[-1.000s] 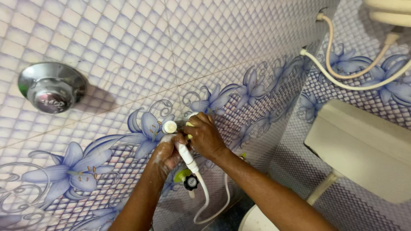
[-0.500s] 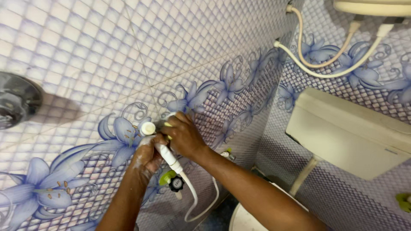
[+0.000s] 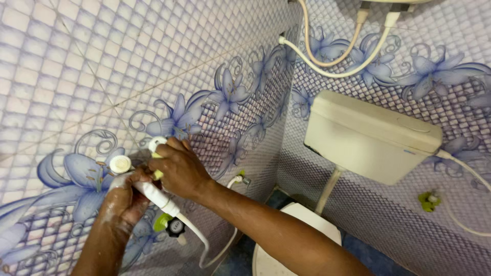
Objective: The person wipes a shower head, faucet handles, wall tiles, and a water heater with a sponge and a cloth.
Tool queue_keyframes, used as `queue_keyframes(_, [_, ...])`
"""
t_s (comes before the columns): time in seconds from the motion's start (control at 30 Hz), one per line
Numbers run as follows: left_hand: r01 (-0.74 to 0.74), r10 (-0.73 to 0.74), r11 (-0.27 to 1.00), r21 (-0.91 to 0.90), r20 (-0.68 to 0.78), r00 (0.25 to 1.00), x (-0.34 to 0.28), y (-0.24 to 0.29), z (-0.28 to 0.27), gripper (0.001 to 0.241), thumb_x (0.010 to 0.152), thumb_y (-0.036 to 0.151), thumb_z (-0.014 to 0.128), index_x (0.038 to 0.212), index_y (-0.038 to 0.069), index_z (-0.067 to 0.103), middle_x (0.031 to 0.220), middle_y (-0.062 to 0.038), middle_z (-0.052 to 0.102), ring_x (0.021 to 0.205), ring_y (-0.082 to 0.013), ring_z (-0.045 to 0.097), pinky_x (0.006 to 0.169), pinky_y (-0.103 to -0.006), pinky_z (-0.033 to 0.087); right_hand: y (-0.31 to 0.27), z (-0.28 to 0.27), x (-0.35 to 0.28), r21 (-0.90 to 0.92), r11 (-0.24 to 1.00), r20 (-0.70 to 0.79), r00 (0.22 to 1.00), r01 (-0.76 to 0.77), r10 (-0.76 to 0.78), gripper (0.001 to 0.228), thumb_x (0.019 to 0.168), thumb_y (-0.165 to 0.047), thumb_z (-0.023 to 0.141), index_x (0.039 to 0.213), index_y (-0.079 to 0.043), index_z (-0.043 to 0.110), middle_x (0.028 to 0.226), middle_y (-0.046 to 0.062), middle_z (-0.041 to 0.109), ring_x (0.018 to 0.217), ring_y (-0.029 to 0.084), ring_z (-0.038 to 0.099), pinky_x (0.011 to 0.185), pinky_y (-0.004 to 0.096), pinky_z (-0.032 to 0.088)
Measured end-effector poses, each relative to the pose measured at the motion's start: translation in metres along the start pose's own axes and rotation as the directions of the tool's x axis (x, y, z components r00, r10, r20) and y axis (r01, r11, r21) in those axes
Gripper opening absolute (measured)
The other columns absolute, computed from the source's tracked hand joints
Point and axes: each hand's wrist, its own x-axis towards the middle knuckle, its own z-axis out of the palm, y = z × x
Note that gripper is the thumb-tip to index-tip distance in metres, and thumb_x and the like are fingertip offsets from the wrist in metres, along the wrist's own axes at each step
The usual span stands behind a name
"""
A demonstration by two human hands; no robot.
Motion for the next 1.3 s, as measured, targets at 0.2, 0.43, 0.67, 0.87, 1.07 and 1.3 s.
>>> queue_keyframes(0.2, [-0.002,0.0,0.999,-0.039,-0.043,0.999,0.013,-0.003,-0.002,0.019,0.088,0.007,0.059,0.107,0.004,0.059,0.096,-0.006,0.065,0.087,-0.0209,0.064,0.084,-0.0368,0.056,0.004,0.012,0.017,0.056,0.998,-0.034,0.999,-0.034,0.036,0.017,0.074,-0.021,0.081,0.088,-0.013,0.076,0.092,0.003,0.063,0.1,0.024,0.056,0.09,0.043,0.042])
queue_keyframes(0.43, [-0.005,0.007,0.999,0.049,-0.033,0.999,0.015,-0.001,-0.013,0.02,0.084,0.004,0.059,0.104,0.004,0.059,0.091,-0.006,0.062,0.081,-0.0229,0.062,0.077,-0.0387,0.054,0.002,0.002,0.013,0.06,0.998,-0.042,0.999,-0.018,0.021,0.016,0.075,-0.016,0.078,0.09,-0.013,0.075,0.097,0.003,0.063,0.101,0.024,0.055,0.091,0.043,0.042])
queue_keyframes(0.67, [-0.122,0.147,0.962,0.244,-0.089,0.985,-0.022,0.002,0.027,0.04,0.082,0.002,0.057,0.121,-0.001,0.066,0.113,-0.011,0.075,0.097,-0.0248,0.071,0.086,-0.0396,0.057,0.013,-0.016,-0.03,0.081,0.997,-0.023,1.0,-0.001,0.003,0.027,0.058,-0.005,0.075,0.084,-0.011,0.074,0.11,0.007,0.069,0.106,0.025,0.058,0.095,0.042,0.043])
queue_keyframes(0.87, [-0.37,0.453,0.801,0.472,-0.073,0.888,-0.041,0.011,0.051,0.035,0.089,0.005,0.062,0.122,-0.005,0.069,0.108,-0.018,0.076,0.088,-0.0288,0.077,0.075,-0.0399,0.066,0.071,-0.029,-0.104,0.858,-0.076,0.252,0.287,-0.508,0.924,0.023,0.083,-0.015,0.076,0.102,-0.002,0.078,0.09,0.01,0.078,0.071,0.016,0.07,0.059,0.028,0.054])
queue_keyframes(1.07, [-0.26,0.436,0.74,0.62,-0.149,0.888,-0.042,0.009,0.074,0.029,0.092,0.01,0.068,0.116,-0.006,0.073,0.098,-0.019,0.079,0.084,-0.0253,0.08,0.071,-0.0367,0.068,0.027,0.012,-0.111,0.804,-0.246,0.422,0.229,-0.541,0.877,0.025,0.082,-0.017,0.079,0.102,-0.004,0.077,0.085,0.01,0.074,0.068,0.019,0.066,0.057,0.032,0.055])
queue_keyframes(1.3, [-0.229,0.447,0.613,0.756,-0.092,0.89,-0.043,0.01,0.085,0.045,0.085,0.013,0.074,0.13,0.01,0.07,0.097,-0.014,0.08,0.079,-0.0182,0.077,0.069,-0.0304,0.064,0.028,0.048,-0.04,0.928,-0.357,0.373,0.321,-0.108,0.871,0.033,0.086,-0.017,0.067,0.115,-0.003,0.07,0.101,0.008,0.072,0.088,0.017,0.069,0.078,0.029,0.057])
